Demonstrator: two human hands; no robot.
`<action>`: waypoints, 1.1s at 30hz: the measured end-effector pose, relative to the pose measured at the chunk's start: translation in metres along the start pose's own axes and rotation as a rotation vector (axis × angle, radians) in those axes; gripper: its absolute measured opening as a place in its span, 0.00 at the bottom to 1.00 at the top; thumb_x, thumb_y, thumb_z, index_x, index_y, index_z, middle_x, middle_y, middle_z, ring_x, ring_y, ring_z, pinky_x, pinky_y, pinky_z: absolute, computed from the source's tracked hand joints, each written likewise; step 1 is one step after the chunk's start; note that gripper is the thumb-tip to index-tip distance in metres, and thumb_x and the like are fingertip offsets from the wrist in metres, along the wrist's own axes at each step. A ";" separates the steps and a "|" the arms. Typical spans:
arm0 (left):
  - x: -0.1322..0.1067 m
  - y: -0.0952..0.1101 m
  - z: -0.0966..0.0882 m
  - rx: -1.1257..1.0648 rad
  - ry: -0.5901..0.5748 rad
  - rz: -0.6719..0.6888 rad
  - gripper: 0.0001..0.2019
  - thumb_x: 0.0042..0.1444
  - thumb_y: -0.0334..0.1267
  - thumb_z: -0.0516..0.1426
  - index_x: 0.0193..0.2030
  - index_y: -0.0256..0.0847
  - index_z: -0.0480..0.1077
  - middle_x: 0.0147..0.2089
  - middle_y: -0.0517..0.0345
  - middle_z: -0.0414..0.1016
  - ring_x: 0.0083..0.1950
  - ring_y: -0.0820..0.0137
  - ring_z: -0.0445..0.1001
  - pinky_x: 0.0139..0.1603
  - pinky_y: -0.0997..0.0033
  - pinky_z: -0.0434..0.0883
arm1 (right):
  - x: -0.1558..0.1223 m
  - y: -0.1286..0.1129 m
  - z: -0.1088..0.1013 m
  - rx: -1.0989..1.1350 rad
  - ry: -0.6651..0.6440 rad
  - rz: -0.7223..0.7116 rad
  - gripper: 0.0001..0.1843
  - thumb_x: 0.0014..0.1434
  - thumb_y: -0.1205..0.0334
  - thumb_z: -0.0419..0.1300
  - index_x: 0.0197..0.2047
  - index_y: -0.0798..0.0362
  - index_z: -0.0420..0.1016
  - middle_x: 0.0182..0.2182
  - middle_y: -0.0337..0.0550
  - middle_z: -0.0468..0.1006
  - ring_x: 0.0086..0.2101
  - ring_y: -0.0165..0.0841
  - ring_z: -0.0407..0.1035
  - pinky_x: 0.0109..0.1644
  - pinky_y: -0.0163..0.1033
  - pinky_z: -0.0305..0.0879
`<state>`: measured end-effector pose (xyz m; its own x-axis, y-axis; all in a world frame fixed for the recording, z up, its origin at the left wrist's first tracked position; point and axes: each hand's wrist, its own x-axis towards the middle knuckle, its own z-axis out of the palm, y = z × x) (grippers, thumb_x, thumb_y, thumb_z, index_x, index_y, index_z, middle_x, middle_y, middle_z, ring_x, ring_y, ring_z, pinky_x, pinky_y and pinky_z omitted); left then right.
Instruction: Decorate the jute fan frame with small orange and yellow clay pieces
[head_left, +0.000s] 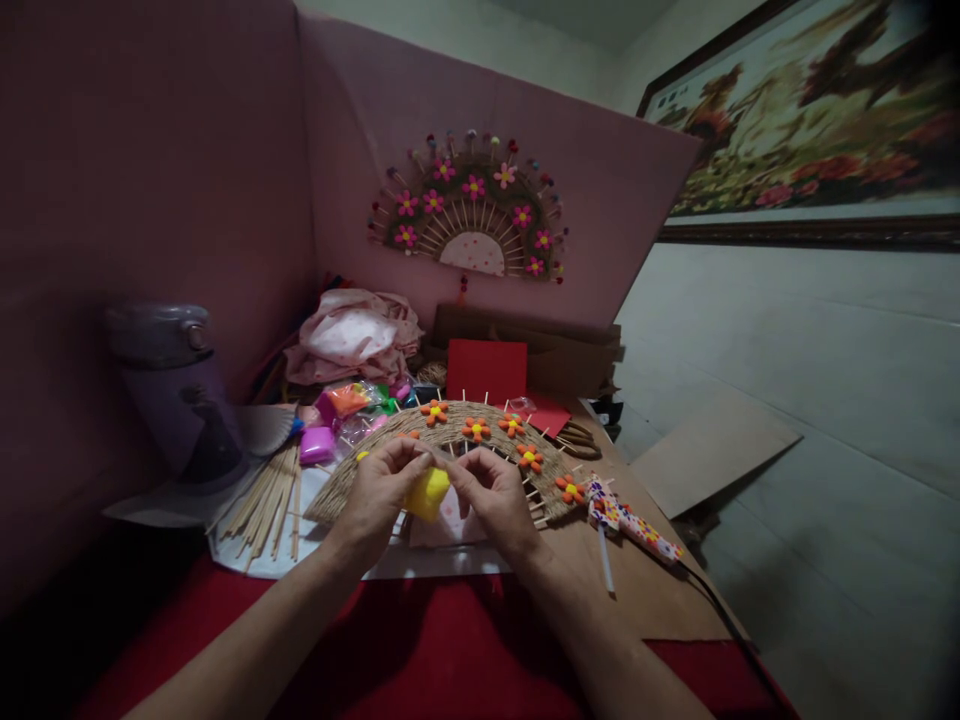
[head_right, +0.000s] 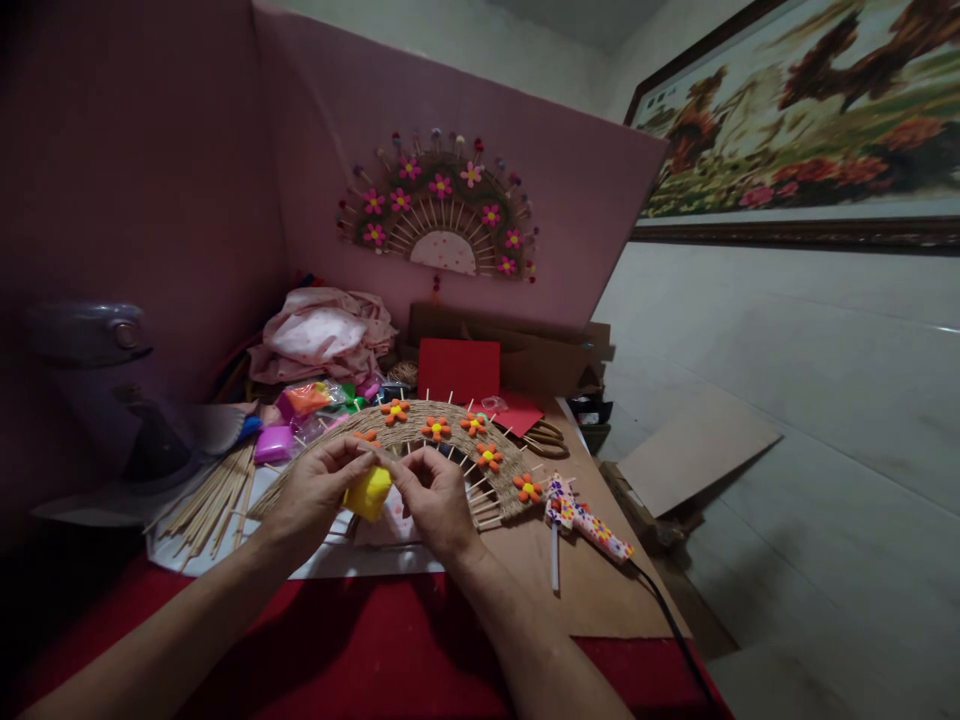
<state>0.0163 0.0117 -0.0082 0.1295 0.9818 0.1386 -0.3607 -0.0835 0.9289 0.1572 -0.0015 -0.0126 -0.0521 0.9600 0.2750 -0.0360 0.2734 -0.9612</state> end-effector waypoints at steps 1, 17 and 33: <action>0.001 0.000 -0.001 0.000 -0.003 -0.001 0.12 0.43 0.42 0.65 0.28 0.35 0.70 0.26 0.60 0.71 0.26 0.75 0.69 0.27 0.76 0.67 | 0.000 -0.001 0.001 0.029 -0.004 0.011 0.17 0.50 0.50 0.64 0.24 0.55 0.67 0.16 0.31 0.64 0.16 0.22 0.58 0.19 0.30 0.53; -0.003 -0.002 -0.001 -0.092 -0.203 -0.172 0.12 0.47 0.42 0.63 0.34 0.37 0.69 0.27 0.59 0.72 0.26 0.73 0.71 0.26 0.74 0.69 | 0.000 0.001 -0.004 0.110 0.000 -0.022 0.13 0.50 0.57 0.65 0.24 0.55 0.68 0.17 0.31 0.65 0.17 0.22 0.58 0.21 0.30 0.54; -0.005 0.001 0.004 -0.006 -0.157 -0.194 0.13 0.41 0.40 0.65 0.28 0.35 0.68 0.24 0.60 0.70 0.21 0.77 0.68 0.20 0.80 0.64 | 0.001 0.005 -0.004 0.025 -0.017 -0.015 0.14 0.54 0.55 0.61 0.26 0.55 0.66 0.16 0.31 0.64 0.16 0.22 0.57 0.20 0.29 0.53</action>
<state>0.0193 0.0058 -0.0066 0.3384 0.9409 0.0094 -0.3202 0.1058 0.9414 0.1611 0.0014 -0.0174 -0.0687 0.9546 0.2897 -0.0618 0.2858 -0.9563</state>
